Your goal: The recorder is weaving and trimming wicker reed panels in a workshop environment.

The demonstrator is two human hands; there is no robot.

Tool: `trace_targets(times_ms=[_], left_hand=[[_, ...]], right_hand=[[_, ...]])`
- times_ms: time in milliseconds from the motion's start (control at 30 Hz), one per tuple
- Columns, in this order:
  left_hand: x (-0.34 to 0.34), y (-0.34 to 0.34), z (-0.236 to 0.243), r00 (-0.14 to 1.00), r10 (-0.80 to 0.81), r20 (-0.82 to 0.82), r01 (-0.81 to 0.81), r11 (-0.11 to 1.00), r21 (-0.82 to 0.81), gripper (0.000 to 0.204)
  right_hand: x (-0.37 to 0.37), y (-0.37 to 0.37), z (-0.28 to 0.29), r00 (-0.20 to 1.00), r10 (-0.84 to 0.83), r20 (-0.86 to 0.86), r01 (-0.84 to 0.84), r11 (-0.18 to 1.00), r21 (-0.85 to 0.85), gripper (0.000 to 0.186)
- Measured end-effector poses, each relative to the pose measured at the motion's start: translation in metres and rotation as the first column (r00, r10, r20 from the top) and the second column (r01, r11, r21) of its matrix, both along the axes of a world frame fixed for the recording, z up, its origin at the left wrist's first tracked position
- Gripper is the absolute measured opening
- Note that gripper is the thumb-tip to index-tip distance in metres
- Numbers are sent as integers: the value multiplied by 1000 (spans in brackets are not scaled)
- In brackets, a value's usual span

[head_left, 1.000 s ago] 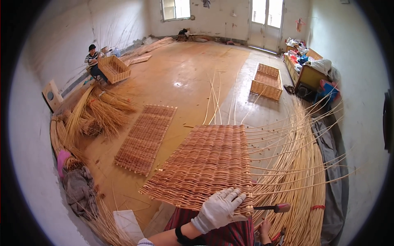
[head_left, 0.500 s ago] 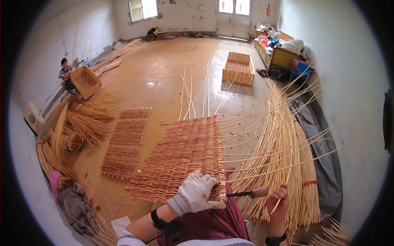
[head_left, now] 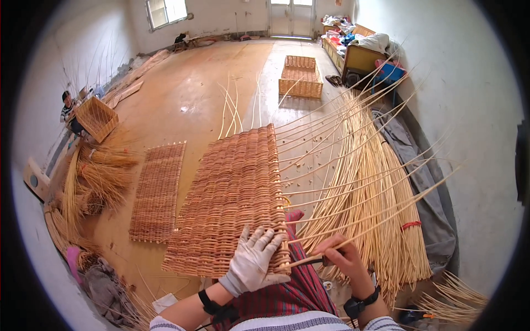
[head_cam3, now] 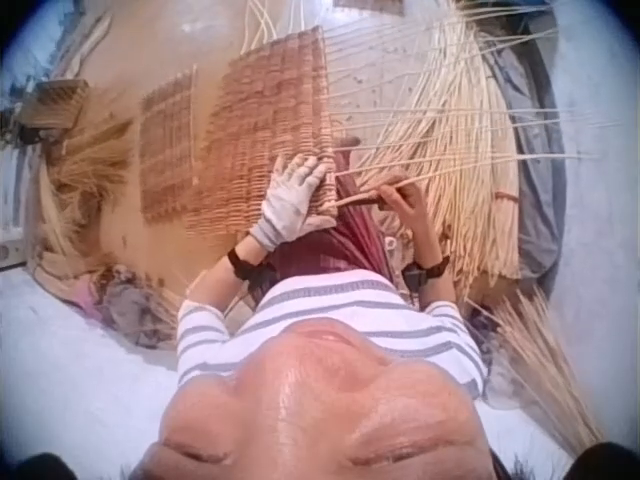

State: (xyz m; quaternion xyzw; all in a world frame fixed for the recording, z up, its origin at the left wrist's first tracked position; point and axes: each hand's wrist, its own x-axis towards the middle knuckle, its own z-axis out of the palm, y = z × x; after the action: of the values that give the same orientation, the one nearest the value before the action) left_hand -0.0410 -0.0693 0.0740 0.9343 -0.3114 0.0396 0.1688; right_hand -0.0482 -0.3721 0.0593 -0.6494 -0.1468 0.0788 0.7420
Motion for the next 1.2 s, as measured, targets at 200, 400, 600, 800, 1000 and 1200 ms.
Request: trace_targets(times_ms=[200,400,600,800,1000,1200], left_hand=[[-31,20,-30,1000,5,18,-3,991,-137,103],[-33,27,-43,985,-170,-7,165,964,-210,106],[-37,30,-71,973,-227,-34,212,945,-251,107],[-35,30,-79,968,-250,27,247,925,-290,104],[-39,19,-80,984,-177,34,179,940,-292,102],[-41,16,-77,989,-142,45,149,947,-286,101]], right_hand=[[-31,12,-4,976,216,15,-217,976,16,21],[-66,37,30,995,97,20,-91,973,-210,7],[-71,45,11,993,-80,-85,42,927,-374,11],[-71,23,11,933,-255,254,360,655,-664,12],[-77,26,3,960,-253,119,279,885,-372,17],[-81,-10,-33,974,-100,-202,26,940,-340,26]])
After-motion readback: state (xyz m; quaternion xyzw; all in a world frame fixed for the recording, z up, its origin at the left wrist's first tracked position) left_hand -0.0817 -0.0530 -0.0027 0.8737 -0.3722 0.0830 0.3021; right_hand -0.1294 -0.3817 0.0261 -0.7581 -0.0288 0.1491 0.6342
